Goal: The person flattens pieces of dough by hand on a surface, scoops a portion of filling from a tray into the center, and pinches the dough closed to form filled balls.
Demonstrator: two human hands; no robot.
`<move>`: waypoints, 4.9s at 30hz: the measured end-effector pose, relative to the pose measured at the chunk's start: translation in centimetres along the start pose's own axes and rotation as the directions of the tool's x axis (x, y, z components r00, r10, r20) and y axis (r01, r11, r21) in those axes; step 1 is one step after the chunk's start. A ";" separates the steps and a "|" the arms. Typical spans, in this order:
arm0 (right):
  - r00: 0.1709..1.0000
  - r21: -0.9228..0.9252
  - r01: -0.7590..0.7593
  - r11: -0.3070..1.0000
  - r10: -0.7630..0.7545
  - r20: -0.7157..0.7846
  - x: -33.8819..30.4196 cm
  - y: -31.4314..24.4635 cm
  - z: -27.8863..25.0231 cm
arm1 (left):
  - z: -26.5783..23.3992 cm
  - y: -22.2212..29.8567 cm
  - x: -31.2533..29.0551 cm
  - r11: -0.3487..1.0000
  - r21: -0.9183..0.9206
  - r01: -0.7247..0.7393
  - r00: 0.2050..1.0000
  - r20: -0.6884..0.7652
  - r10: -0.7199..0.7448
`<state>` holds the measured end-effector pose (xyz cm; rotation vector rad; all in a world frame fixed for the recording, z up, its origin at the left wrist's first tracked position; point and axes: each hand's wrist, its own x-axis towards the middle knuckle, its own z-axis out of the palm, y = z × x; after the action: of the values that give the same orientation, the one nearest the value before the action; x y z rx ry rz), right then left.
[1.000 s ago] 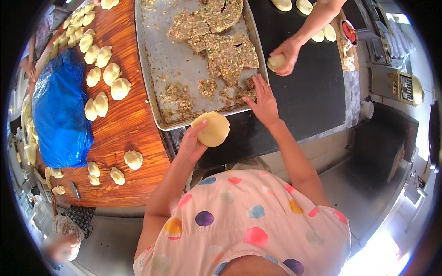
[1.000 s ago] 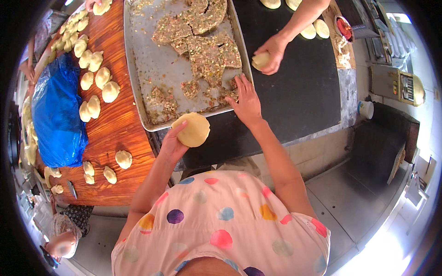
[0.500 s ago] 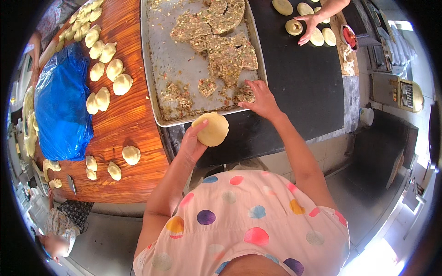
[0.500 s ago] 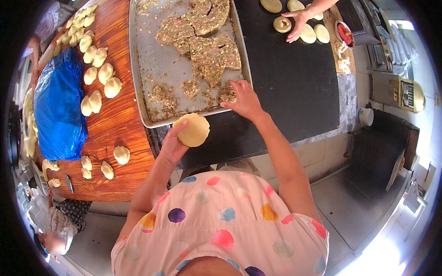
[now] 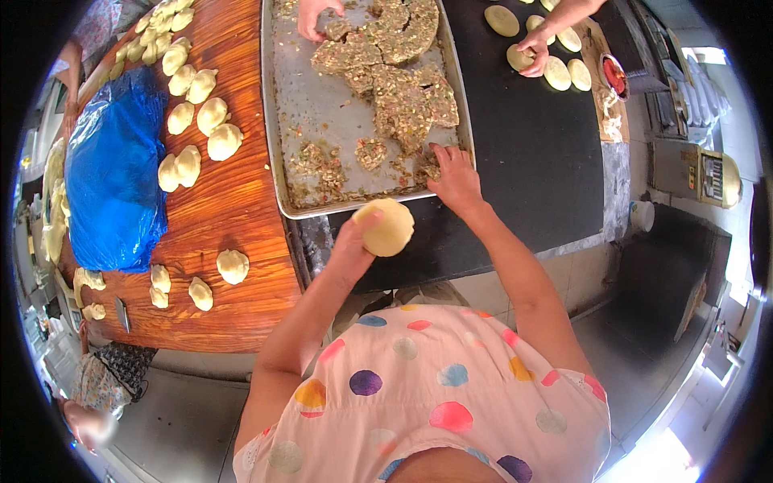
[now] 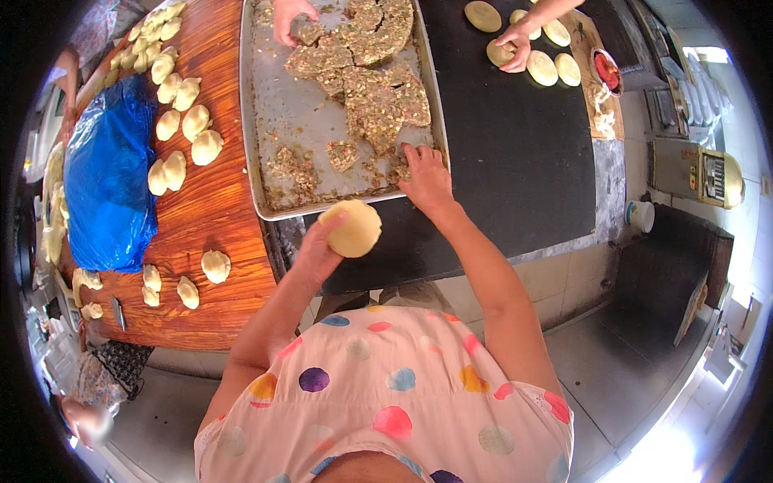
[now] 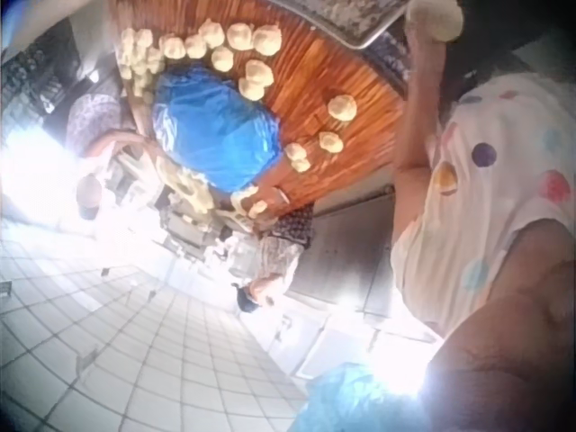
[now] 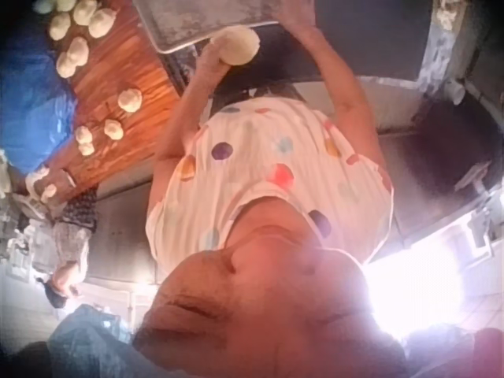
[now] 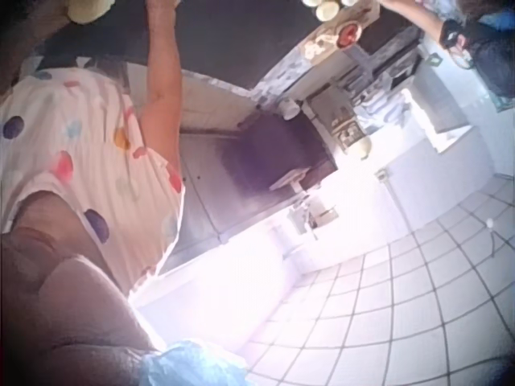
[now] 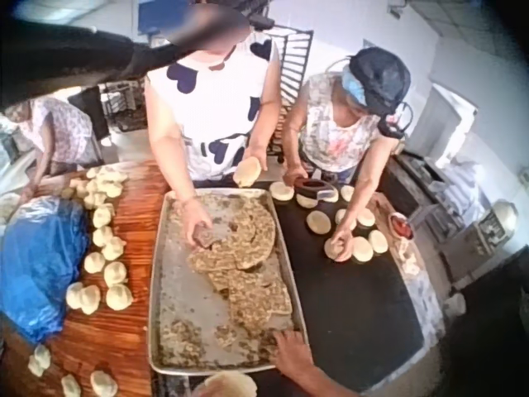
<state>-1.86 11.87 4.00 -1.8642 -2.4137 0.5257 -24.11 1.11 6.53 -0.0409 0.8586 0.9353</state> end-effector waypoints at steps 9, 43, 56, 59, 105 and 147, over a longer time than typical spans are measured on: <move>1.000 0.029 -0.010 1.000 0.010 -0.007 1.2 0.5 -0.7 | 0.5 -11.2 5.5 0.335 0.921 -0.197 0.969 0.131 0.211; 0.641 0.197 0.727 0.658 -0.548 -0.537 5.9 -12.0 -3.4 | 4.7 5.4 8.1 0.880 -0.383 -0.281 0.956 -0.032 0.291; 0.993 0.916 0.119 0.383 -0.067 -0.100 6.9 -14.2 -5.1 | 6.6 11.4 2.6 0.914 -0.398 -0.078 0.996 0.009 0.089; 0.737 0.361 0.658 0.660 -0.469 -0.487 7.3 -15.2 -5.0 | 6.5 11.9 4.4 0.893 -0.422 -0.155 0.987 -0.022 0.160; 0.980 0.416 -0.181 0.891 0.198 0.004 2.2 -18.5 5.7 | -7.3 11.7 1.5 -0.073 0.996 -0.057 0.777 0.090 0.622; 0.908 0.305 0.417 0.856 -0.374 -0.191 4.5 -21.0 0.5 | -7.1 12.6 5.9 0.905 -0.408 -0.124 0.978 0.104 0.181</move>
<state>-22.78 11.43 8.90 -1.1824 -2.3440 0.7087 -35.93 10.22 1.86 -0.2616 0.5344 1.2375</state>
